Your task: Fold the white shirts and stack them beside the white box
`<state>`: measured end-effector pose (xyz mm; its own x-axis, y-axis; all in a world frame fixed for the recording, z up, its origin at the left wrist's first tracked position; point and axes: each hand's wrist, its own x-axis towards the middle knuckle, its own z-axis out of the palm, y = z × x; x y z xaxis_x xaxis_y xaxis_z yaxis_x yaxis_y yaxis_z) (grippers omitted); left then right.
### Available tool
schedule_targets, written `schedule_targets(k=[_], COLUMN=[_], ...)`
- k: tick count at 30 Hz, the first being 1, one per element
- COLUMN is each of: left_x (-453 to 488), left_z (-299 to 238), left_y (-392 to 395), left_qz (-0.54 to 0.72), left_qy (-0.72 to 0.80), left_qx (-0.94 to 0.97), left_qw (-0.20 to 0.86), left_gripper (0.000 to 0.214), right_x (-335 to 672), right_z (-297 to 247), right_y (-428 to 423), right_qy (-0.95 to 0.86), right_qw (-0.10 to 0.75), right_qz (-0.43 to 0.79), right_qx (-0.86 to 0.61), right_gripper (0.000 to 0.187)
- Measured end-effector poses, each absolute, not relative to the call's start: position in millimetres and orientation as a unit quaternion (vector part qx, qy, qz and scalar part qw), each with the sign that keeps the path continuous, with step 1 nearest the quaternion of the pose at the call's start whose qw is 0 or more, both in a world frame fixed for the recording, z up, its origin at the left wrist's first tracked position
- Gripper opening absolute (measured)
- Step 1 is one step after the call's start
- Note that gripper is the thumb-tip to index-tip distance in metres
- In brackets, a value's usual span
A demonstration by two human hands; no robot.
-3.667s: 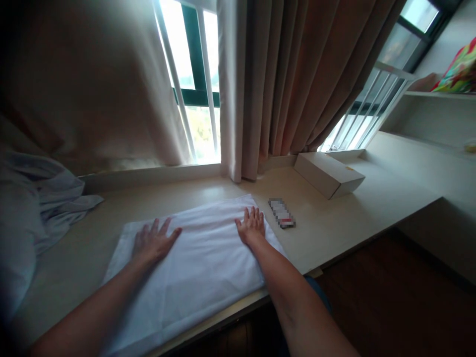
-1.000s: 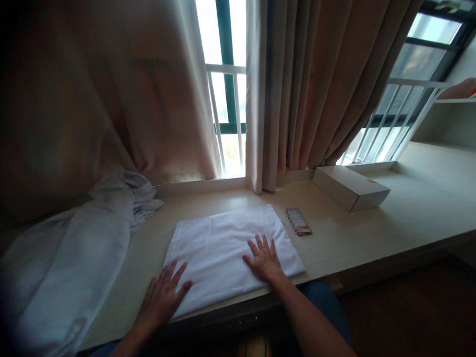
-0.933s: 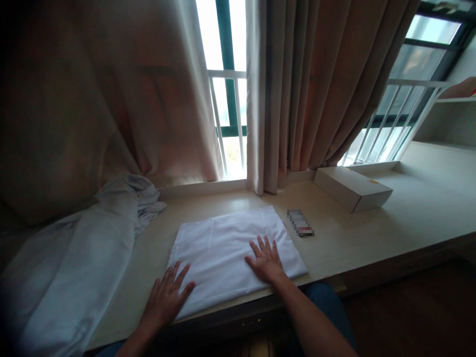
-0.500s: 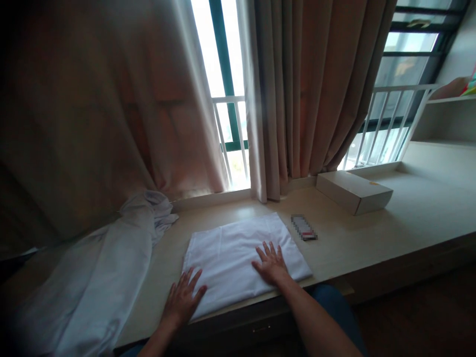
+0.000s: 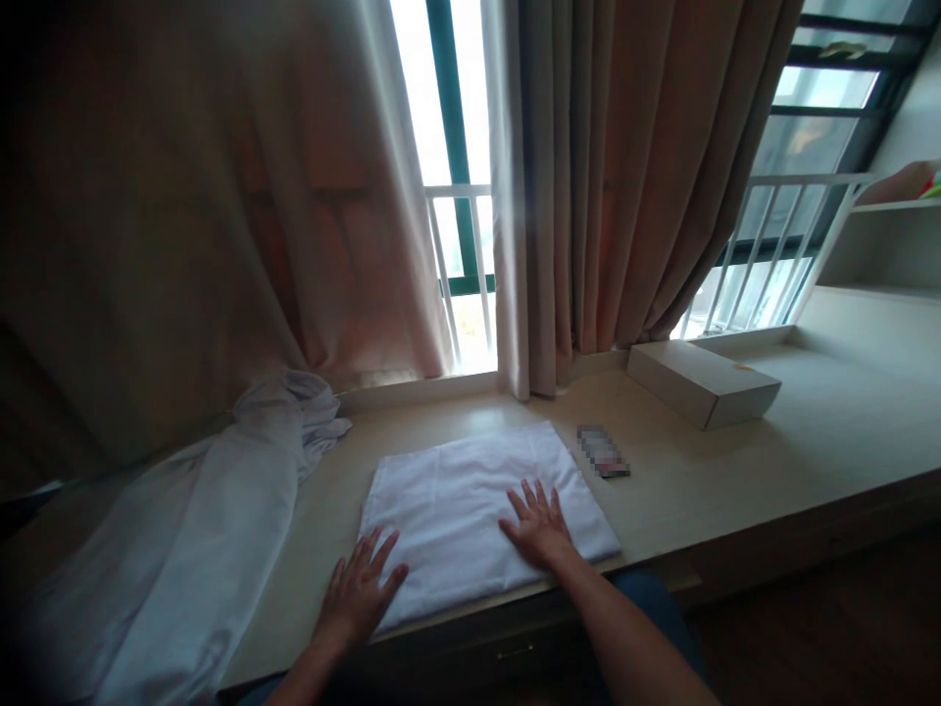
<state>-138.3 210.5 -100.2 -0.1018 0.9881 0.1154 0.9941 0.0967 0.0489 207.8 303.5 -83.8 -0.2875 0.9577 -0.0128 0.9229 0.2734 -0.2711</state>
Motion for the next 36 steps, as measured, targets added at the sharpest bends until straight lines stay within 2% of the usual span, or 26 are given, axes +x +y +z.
schedule_targets(k=[24, 36], left_x=[-138, -134], left_z=[-100, -91], left_y=[225, 223], left_qz=[-0.072, -0.077], left_qy=[-0.734, -0.741], left_qx=[-0.674, -0.667], left_qw=[0.047, 0.024], left_gripper=[0.062, 0.061], right_x=[203, 200], right_z=[-82, -75], right_y=[317, 315], right_qy=[-0.794, -0.787], right_qw=[0.078, 0.044], right_qz=[0.100, 0.109], right_qx=[-0.594, -0.605], right_gripper=[0.072, 0.069])
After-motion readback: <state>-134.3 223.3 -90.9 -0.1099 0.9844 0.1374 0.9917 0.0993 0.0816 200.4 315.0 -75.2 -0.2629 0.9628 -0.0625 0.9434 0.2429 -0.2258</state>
